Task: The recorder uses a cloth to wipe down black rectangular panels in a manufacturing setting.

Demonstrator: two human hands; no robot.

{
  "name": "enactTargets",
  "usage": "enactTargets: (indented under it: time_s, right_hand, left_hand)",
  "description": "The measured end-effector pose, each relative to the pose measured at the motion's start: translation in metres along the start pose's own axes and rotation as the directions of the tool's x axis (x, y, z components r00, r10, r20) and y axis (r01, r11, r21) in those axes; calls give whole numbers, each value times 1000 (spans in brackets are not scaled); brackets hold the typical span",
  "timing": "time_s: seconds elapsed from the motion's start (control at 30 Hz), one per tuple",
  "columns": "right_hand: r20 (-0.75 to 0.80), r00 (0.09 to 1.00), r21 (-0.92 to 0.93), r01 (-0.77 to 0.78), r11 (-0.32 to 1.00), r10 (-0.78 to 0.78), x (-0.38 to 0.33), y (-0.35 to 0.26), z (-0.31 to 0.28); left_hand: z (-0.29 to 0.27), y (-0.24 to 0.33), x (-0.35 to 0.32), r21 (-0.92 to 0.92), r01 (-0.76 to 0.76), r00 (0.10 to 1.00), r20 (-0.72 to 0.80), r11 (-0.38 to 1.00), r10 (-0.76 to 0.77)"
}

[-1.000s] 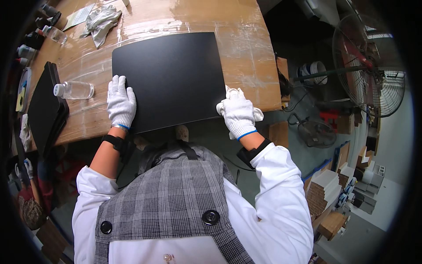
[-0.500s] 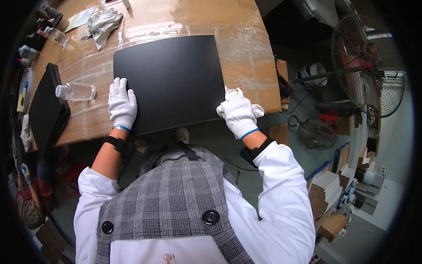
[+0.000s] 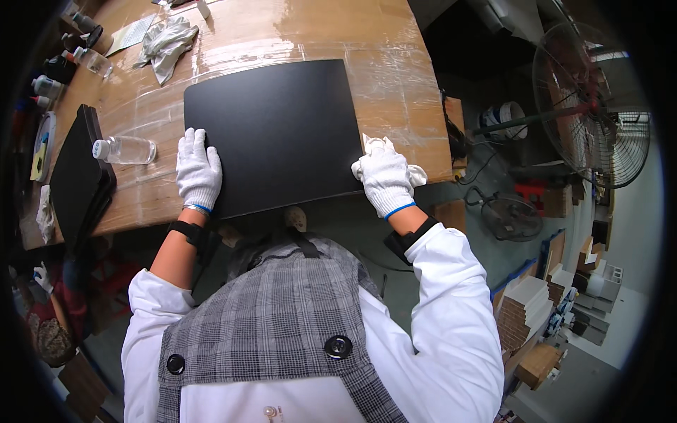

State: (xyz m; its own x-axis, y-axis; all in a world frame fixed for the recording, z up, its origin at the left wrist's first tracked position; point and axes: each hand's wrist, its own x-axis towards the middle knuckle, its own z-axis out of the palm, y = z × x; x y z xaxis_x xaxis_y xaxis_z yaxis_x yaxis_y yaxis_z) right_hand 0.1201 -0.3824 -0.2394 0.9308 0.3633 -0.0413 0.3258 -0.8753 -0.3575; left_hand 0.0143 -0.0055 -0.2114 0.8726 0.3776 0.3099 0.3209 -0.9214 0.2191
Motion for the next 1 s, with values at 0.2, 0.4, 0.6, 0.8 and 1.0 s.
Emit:
enactTargets:
  time_s: [0.2, 0.4, 0.6, 0.8, 1.0]
  right_hand:
    - [178, 982, -333, 115, 936, -57, -3, -48, -40]
    - [208, 957, -426, 274, 862, -202, -11, -58, -47]
    - [89, 992, -283, 107, 953, -85, -7, -56, -41]
    - [206, 979, -375, 80, 924, -1, -10, -64, -51]
    - [244, 970, -414, 107, 904, -3, -20, -81, -53]
  left_hand:
    - [0, -6, -3, 5, 21, 1000, 5, 1000, -21]
    - [-3, -5, -3, 34, 8, 1000, 1, 999, -8]
    - [0, -6, -3, 32, 11, 1000, 11, 999, -12]
    - [-2, -6, -3, 13, 12, 1000, -5, 1000, -12]
    - [-2, -8, -5, 27, 17, 1000, -8, 999, -17]
